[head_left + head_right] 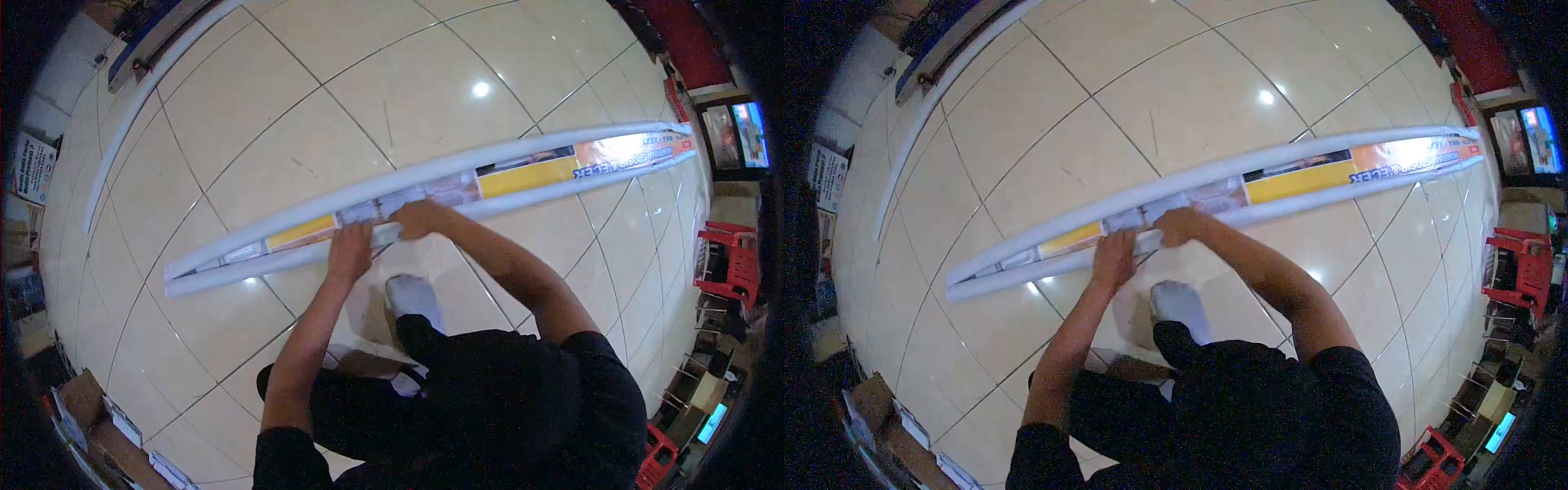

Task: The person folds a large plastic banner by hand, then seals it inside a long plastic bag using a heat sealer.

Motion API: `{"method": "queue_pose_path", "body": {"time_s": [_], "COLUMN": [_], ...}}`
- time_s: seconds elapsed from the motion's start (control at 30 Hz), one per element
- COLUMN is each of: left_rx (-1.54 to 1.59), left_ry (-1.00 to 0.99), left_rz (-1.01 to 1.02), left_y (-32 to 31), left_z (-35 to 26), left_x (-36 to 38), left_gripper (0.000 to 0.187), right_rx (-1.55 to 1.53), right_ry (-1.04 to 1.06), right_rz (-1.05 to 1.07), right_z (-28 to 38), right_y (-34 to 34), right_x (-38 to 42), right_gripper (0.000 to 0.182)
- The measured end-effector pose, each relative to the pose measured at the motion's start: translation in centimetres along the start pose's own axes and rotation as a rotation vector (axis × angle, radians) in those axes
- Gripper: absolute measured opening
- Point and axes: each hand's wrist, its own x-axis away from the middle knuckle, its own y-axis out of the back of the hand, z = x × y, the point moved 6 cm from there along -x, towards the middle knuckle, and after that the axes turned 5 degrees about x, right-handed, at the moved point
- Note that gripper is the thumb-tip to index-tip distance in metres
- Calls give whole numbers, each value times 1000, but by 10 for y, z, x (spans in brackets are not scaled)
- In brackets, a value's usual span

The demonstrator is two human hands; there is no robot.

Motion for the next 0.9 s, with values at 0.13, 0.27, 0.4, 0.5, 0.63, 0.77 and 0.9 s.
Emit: {"method": "queue_pose_path", "body": {"time_s": [0.13, 0.27, 0.4, 0.5, 0.63, 0.77, 0.9], "left_rx": [132, 169, -196, 29, 176, -53, -116], "left_ry": [64, 154, 418, 239, 119, 110, 64], "left_rz": [59, 55, -264, -168, -181, -256, -115], "left_y": [5, 22, 17, 51, 27, 10, -6], "left_z": [68, 215, 385, 292, 124, 96, 165], "left_x": [37, 151, 314, 285, 185, 140, 167], "left_gripper": [57, 46, 39, 35, 59, 43, 32], "right_rx": [143, 291, 363, 149, -38, -45, 94], "right_ry": [-98, -282, -337, -215, -33, 106, 80], "right_rz": [-467, -891, -909, -615, -122, -234, -639], "right_z": [-10, -117, -144, -88, 16, 91, 26], "right_y": [-11, -54, -70, -63, -30, -12, -33], "right_x": [57, 148, 189, 118, 7, -6, 50], "right_gripper": [44, 34, 20, 36, 39, 51, 51]}}
